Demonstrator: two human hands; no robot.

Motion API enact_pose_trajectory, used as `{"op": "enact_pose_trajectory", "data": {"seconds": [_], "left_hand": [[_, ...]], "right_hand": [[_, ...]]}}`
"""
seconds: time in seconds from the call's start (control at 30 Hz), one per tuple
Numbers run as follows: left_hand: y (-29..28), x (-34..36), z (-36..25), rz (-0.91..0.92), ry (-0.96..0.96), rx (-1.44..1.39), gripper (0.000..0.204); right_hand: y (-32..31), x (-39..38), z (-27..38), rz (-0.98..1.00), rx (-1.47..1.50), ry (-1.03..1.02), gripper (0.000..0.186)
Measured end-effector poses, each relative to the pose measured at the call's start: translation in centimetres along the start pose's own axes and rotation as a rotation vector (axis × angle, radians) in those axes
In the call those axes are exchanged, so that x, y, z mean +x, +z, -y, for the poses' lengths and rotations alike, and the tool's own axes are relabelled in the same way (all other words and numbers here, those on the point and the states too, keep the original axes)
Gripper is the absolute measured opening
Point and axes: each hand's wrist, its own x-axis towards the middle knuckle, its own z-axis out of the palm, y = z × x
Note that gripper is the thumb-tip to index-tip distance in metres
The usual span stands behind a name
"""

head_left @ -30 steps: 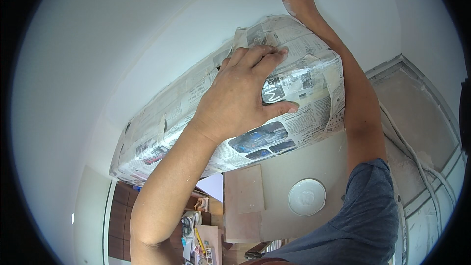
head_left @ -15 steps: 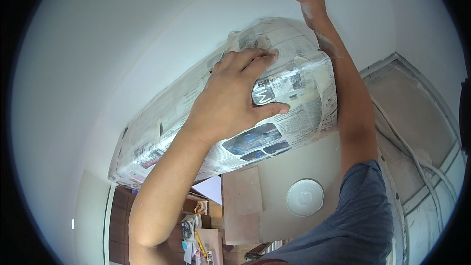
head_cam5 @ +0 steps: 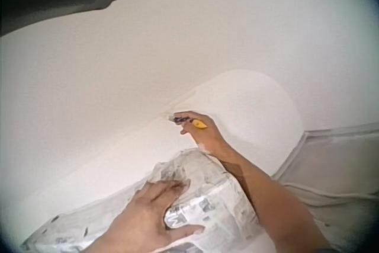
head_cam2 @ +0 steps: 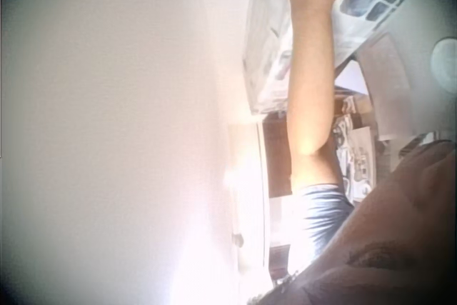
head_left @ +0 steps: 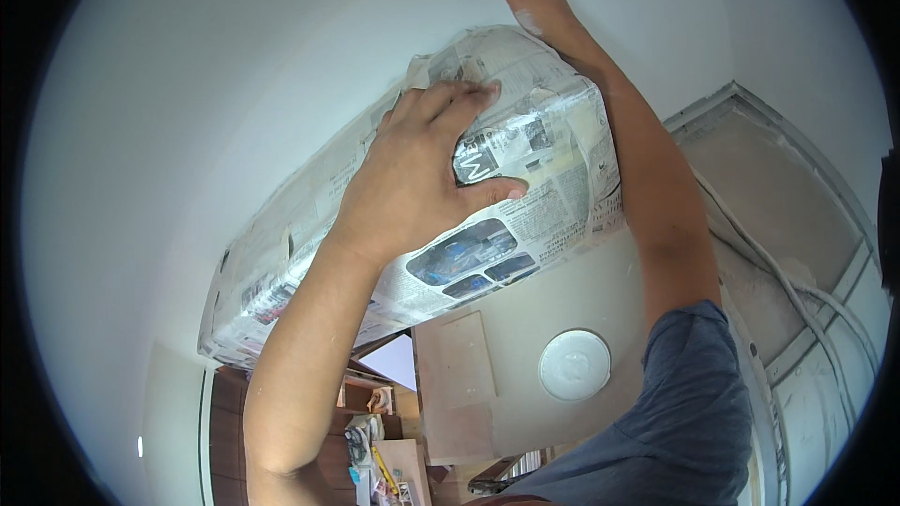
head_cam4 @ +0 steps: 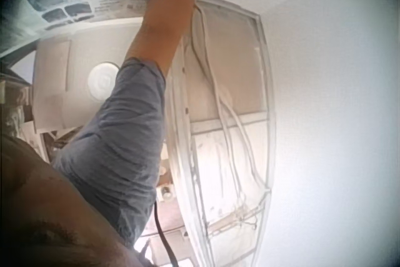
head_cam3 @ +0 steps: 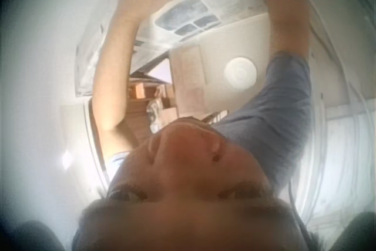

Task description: The person stands on a ladder and paints the ceiling white using a small brush. They repeatedly dip the brush into a paint container and apply paint to the ceiling area above a newspaper-covered object.

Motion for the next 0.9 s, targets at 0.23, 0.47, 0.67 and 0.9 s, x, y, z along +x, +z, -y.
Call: {"op": "enact_pose_trajectory", "data": {"seconds": [0.23,0.47,0.67,0.9], "left_hand": [[-0.1,0.1,-0.3,0.01,-0.021,-0.001,0.093],[-0.2,0.0,-0.2,0.012,-0.024,-0.019,0.092],[0.0,0.0,-0.2,-0.006,-0.013,0.008,0.09],[-0.2,0.0,-0.3,0.018,-0.04,-0.025,0.091]], "right_hand": [[0.1,-0.2,0.7,0.05,-0.16,0.076,0.036],[-1.9,0.3,-0.1,-0.025,-0.157,-0.007,0.034],[-4.2,1.6,-1.7,-0.081,-0.112,-0.076,0.032],[-6.8,2.8,-3.0,-0.173,-0.169,-0.11,0.032]]}}
